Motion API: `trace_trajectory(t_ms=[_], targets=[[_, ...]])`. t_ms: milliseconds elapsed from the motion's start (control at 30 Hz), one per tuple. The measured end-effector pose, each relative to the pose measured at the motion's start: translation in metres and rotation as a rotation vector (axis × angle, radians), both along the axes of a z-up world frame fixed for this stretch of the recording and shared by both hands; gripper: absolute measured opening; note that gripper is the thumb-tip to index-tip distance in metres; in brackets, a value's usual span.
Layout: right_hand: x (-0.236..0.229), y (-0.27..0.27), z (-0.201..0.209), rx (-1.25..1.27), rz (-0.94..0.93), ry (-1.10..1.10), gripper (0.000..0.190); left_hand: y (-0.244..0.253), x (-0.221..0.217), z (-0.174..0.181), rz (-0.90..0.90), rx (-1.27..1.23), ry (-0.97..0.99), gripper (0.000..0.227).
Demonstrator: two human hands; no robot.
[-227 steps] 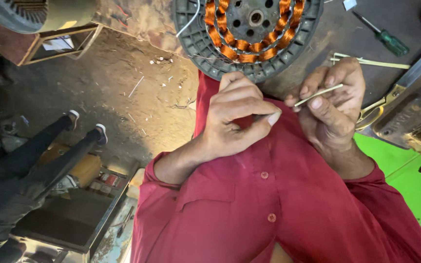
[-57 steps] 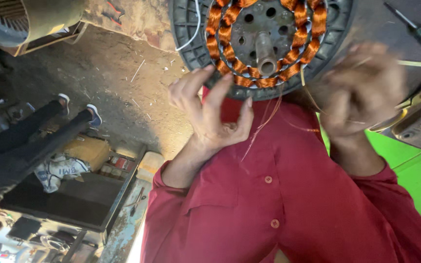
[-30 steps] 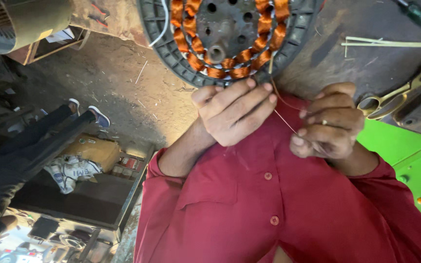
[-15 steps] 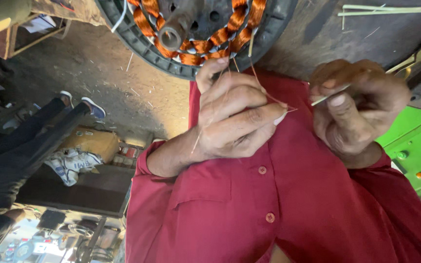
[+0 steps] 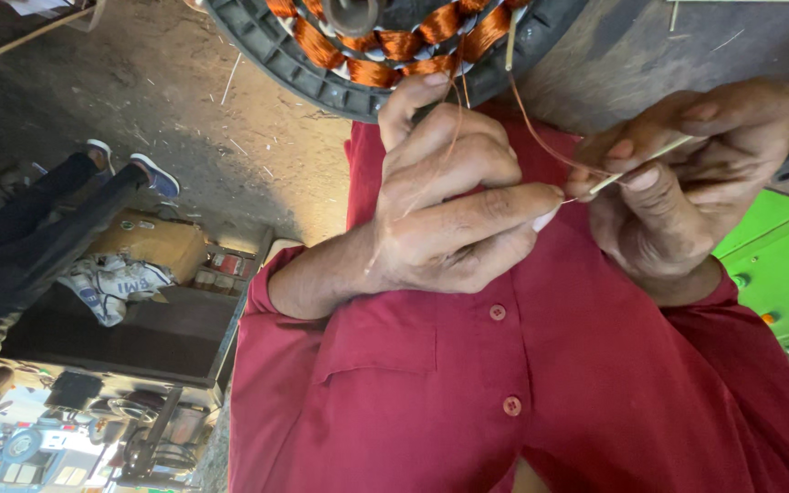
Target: The person works on a motor stator, tying and securing copper windings with white string, then trimming excess string and wire with shears. The person uses a wooden stick to adjust the windings and continues to secure the connections.
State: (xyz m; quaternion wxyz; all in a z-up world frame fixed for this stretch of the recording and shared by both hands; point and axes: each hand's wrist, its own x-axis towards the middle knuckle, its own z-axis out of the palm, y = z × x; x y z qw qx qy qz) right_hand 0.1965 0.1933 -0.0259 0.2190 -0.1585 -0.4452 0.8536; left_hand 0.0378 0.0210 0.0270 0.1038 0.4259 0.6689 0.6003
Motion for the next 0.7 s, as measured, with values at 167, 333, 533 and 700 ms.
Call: trace_trajectory(t_ms=[167, 333, 533, 700], targets=[[0.000, 0.004, -0.001, -0.003, 0.034, 0.022, 0.035, 0.001, -0.001, -0.001, -0.009, 0.015, 0.005, 0.020], [0.001, 0.004, -0.002, 0.028, 0.055, 0.049, 0.035, 0.001, -0.001, -0.001, -0.003, 0.013, 0.018, 0.019], [-0.002, 0.004, -0.001, 0.077, 0.054, 0.062, 0.036, 0.002, 0.000, -0.001, -0.003, 0.010, 0.024, 0.019], [0.014, 0.005, -0.004, 0.228, 0.029, 0.020, 0.038, 0.000, -0.001, 0.001, -0.026, -0.014, 0.014, 0.021]])
